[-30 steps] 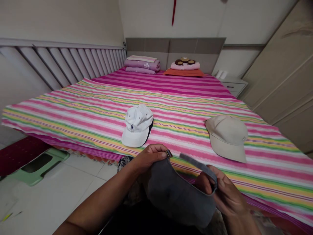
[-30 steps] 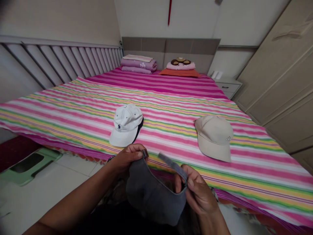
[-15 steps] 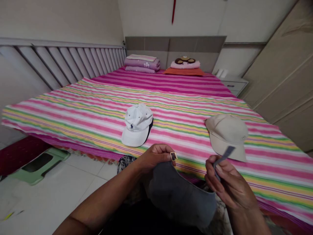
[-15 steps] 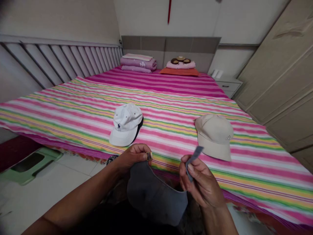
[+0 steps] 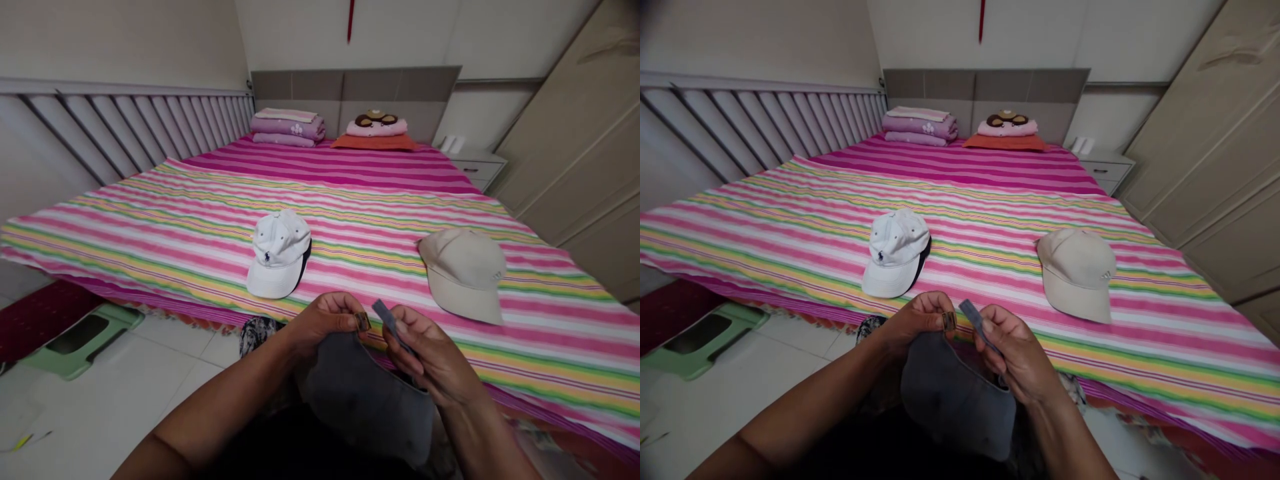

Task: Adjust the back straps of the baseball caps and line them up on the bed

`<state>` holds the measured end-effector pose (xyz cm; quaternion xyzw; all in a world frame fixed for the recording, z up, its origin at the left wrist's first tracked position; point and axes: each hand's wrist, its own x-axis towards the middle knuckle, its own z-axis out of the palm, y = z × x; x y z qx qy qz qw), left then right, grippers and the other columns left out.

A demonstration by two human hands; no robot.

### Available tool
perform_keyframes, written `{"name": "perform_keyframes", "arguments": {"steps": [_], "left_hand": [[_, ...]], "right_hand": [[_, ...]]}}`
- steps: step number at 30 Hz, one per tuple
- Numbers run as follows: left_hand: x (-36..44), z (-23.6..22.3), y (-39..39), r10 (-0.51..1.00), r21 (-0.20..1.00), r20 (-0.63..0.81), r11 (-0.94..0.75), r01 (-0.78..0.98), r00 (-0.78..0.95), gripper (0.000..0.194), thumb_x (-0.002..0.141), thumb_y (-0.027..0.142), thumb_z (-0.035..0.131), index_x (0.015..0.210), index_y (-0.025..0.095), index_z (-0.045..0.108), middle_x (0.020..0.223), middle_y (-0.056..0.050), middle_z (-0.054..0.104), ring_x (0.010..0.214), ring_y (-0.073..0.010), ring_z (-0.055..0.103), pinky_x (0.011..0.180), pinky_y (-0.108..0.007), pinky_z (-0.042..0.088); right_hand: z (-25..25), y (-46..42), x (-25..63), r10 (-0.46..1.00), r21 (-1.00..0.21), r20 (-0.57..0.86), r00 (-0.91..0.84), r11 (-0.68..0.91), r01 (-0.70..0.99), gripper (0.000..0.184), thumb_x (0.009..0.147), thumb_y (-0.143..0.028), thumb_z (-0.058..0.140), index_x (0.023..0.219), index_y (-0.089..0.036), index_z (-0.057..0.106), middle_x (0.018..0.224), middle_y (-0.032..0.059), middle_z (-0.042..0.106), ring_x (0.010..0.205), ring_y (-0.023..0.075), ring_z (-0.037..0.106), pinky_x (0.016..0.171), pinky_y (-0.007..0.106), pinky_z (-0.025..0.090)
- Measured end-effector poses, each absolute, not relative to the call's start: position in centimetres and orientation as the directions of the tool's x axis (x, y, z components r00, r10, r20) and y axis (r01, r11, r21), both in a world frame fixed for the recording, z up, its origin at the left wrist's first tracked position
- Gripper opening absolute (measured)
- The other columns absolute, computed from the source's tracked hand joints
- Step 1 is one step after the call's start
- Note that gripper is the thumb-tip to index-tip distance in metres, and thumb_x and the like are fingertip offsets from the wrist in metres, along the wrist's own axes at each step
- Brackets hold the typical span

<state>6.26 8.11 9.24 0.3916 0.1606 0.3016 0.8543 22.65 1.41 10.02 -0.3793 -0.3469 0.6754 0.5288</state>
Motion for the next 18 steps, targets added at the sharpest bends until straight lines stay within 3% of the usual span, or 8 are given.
{"name": "perform_keyframes", "arguments": {"steps": [9,18], "left_hand": [[6.5,8.4,8.1,0.632,0.718,-0.042,0.558,-0.417,0.774,0.023,0.057,0.019,0.075,0.069,0.011,0.057,0.058,-0.003,0.065,0.046,-0.0078,0.056,0.045,-0.015,0.042],[6.5,7.8,8.2,0.630,0.691,-0.052,0.583,-0.428,0.775,0.021,0.058,0.018,0.075,0.070,0.011,0.058,0.058,-0.003,0.065,0.048,-0.0083,0.058,0.046,-0.015,0.044]], "right_hand": [[8.4,2.0,21.6,0.955,-0.875,-0.202,-0.217,-0.276,-0.397,0.027,0.074,-0.041,0.061,0.070,-0.016,0.054,0.031,-0.0107,0.035,0.026,0.0011,0.018,0.030,0.016,0.008],[8.0,2.3,21.2,0.908,-0.819,-0.312,-0.280,-0.407,-0.406,0.027,0.070,-0.039,0.064,0.065,-0.015,0.052,0.032,-0.0099,0.036,0.027,0.0007,0.016,0.031,0.017,0.006]]}}
